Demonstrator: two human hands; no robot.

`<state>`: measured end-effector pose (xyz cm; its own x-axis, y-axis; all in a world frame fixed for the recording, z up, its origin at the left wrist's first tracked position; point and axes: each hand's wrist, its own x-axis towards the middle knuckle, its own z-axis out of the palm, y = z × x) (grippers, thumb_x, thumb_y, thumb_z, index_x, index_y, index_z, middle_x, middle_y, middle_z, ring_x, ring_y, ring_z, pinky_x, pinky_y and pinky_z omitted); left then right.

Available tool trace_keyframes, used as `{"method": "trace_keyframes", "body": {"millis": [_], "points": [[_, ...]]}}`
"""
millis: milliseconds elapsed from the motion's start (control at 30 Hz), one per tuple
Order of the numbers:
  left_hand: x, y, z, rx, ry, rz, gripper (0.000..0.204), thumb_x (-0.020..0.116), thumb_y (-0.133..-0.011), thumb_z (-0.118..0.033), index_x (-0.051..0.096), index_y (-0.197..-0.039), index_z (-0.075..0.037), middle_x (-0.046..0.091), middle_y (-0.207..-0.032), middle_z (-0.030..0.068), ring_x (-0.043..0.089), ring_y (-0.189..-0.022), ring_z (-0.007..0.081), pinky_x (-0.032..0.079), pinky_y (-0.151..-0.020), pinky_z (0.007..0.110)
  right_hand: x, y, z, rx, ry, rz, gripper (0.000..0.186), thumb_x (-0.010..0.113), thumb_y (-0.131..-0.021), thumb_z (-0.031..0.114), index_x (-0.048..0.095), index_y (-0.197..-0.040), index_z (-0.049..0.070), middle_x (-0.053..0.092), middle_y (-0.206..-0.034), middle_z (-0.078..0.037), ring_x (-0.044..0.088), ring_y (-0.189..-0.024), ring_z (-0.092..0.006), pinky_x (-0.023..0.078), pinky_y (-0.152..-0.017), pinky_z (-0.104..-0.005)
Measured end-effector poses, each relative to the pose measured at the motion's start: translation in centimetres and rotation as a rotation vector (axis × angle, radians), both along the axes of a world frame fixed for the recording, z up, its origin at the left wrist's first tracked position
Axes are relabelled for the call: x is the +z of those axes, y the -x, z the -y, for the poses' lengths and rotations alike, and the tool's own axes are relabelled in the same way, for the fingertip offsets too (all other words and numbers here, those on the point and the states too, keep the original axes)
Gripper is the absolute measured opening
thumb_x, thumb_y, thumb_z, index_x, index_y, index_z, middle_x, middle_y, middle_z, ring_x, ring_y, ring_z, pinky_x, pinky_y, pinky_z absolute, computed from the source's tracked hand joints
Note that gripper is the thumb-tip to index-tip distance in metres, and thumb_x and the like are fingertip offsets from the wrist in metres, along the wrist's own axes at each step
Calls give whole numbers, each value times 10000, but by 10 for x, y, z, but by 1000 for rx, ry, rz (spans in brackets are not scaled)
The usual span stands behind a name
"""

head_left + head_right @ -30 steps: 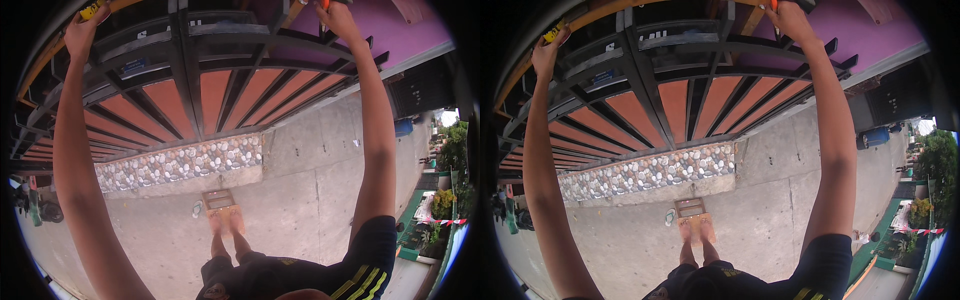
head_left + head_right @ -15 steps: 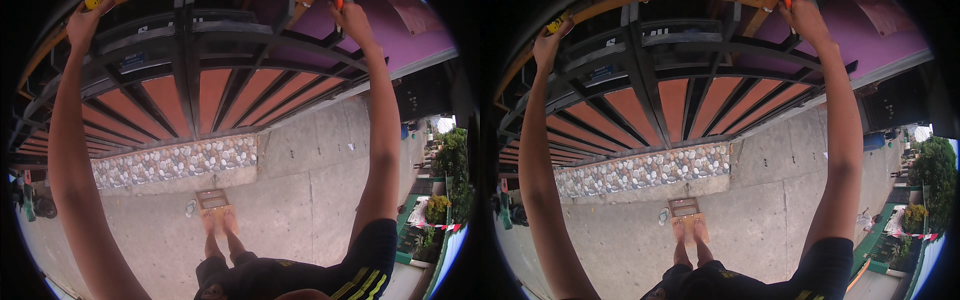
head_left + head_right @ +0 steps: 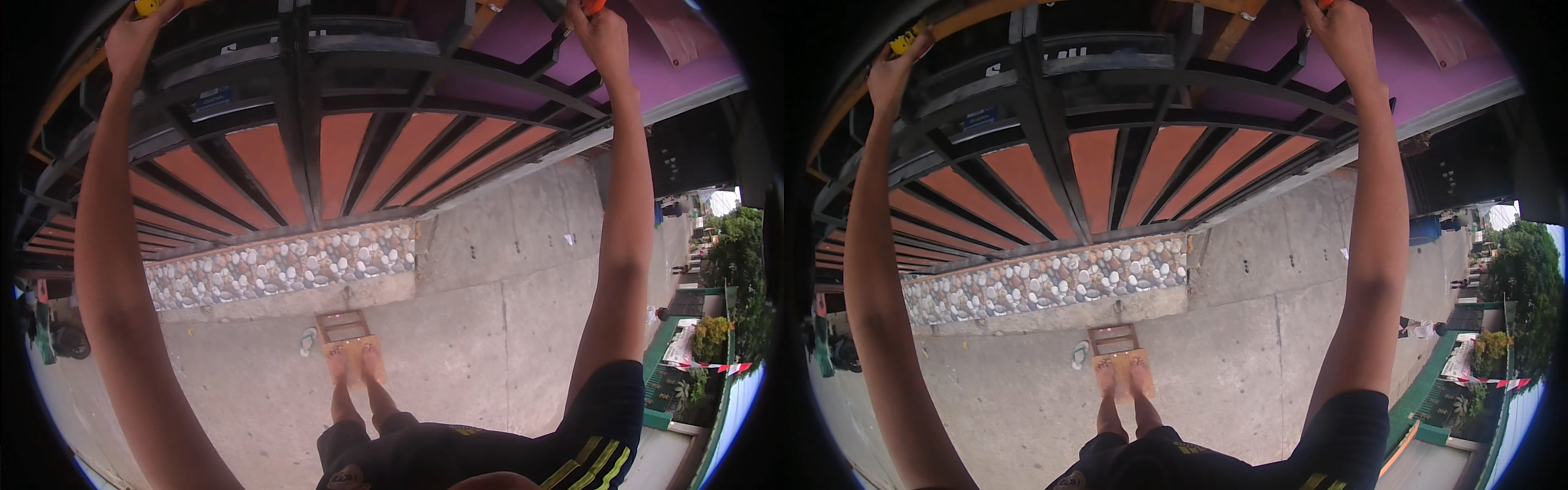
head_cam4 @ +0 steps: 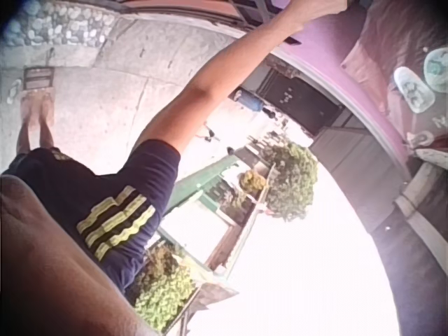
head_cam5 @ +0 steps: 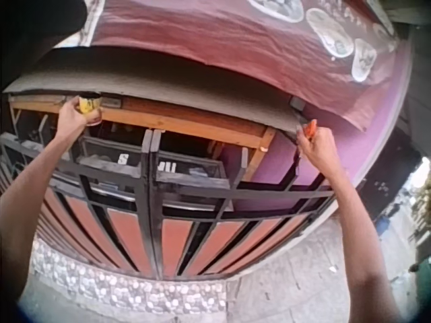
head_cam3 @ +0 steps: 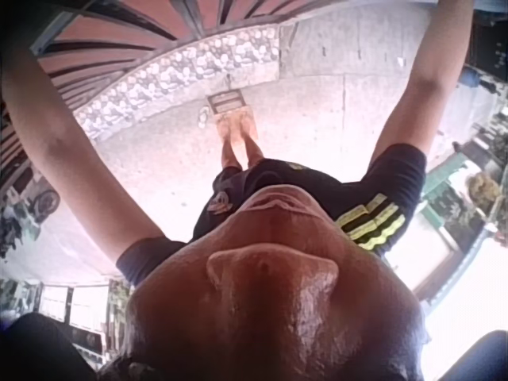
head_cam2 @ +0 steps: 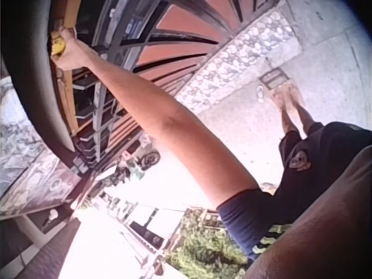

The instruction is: The person paints the top rails of a black metal gate using a paintbrush and a can of black paint. They step up onto a small wooden stool to reach the higher sections and apply paint to the horizontal bars.

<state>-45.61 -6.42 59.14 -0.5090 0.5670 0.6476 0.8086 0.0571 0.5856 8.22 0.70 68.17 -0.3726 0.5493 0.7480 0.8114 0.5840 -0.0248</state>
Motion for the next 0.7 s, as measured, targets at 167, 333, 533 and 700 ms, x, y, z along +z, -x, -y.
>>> {"method": "trace_keyframes", "body": {"millis": [167,333,533,700], "points": [[-2,1,-2,61,-6,-29,823,672,-643,-684,642,-1164,-47,683,-1066,126,636,-1030,248,438,-903,328,-8,0,-24,70,-26,115,429,536,-945,229,549,-591,-13,547,-486,-124,579,-449,-225,431,-469,-367],[0,2,1,41,4,-27,827,676,-646,-674,634,-1182,-46,680,-1073,137,635,-1034,258,438,-908,328,7,4,-11,13,-61,-25,425,537,-942,232,549,-593,-11,548,-481,-123,582,-454,-261,436,-469,-366],[-10,10,-10,78,-40,-23,791,683,-668,-649,637,-1180,-49,682,-1070,130,637,-1026,242,436,-908,321,2,0,-2,-59,-168,50,368,570,-920,188,550,-621,-26,553,-503,-145,578,-459,-270,430,-473,-371],[-3,5,0,16,7,0,806,685,-674,-649,625,-1198,-40,674,-1096,126,632,-1031,228,434,-908,319,-42,4,-13,87,59,104,403,571,-927,283,575,-664,-21,541,-519,-150,560,-486,-305,438,-494,-373]]}}
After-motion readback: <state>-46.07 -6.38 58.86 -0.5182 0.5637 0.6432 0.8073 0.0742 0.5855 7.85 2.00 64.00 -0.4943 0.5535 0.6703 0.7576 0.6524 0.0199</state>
